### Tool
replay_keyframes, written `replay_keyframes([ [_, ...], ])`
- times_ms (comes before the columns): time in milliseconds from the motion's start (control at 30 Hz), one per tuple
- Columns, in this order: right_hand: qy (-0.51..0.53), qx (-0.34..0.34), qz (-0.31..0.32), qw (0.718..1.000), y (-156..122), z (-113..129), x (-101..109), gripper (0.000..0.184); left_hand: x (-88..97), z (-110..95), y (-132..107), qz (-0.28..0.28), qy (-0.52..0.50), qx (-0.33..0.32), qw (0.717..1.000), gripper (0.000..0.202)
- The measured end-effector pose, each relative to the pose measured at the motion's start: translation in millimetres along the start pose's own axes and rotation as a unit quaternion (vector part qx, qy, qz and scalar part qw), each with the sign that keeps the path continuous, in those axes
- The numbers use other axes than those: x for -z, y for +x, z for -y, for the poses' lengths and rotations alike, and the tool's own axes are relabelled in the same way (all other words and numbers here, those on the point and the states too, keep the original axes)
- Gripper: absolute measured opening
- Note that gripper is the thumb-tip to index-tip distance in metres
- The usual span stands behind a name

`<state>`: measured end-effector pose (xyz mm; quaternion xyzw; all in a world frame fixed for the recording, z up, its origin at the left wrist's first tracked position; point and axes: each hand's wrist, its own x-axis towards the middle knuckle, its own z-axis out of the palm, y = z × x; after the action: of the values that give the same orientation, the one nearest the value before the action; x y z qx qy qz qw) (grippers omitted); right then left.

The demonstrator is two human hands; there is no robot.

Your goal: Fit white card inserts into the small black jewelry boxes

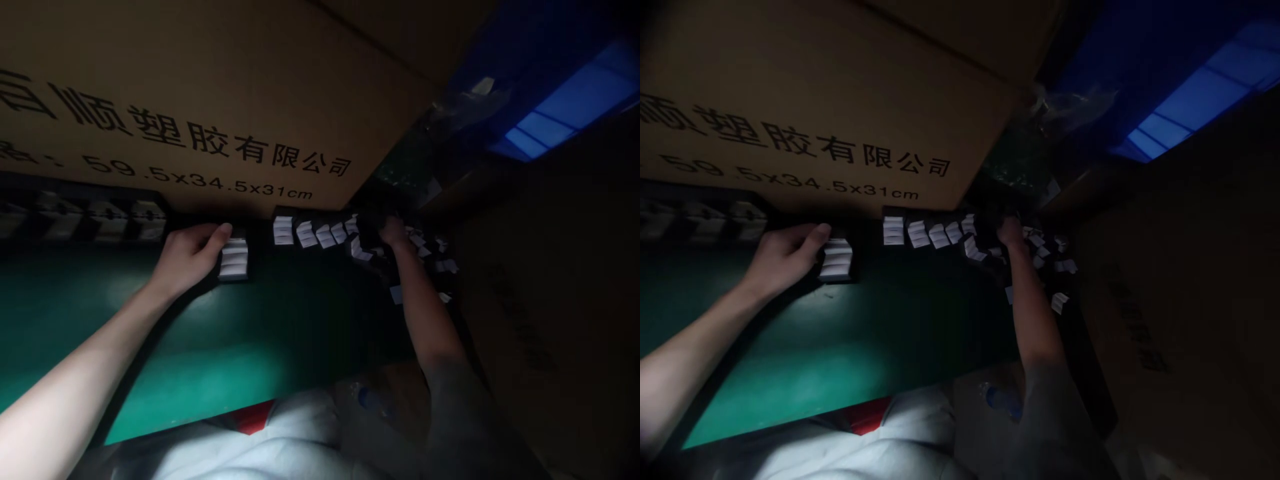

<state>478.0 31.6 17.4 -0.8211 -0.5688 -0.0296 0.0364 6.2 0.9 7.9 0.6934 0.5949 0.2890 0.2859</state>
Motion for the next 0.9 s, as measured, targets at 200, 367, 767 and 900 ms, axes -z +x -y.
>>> replay_keyframes([
  [200,0.041,-0.04,0.025,0.998,-6,0,10,0.033,-2.5,5,-1,-0.01,-0.002,-0.012,1.0,0.055],
  [367,0.116,-0.062,-0.065,0.989,-36,-4,35,0.038,-4.5,8,0,-0.008,-0.006,-0.023,1.0,0.058],
  [767,0.58,0.166,-0.116,0.789,-149,226,-42,0.039,-5.9,22,0,-0.03,-0.109,-0.024,0.993,0.051],
  [900,0.628,0.134,-0.07,0.763,-156,251,-64,0.045,-6.8,24,1,-0.033,-0.11,-0.042,0.992,0.056],
])
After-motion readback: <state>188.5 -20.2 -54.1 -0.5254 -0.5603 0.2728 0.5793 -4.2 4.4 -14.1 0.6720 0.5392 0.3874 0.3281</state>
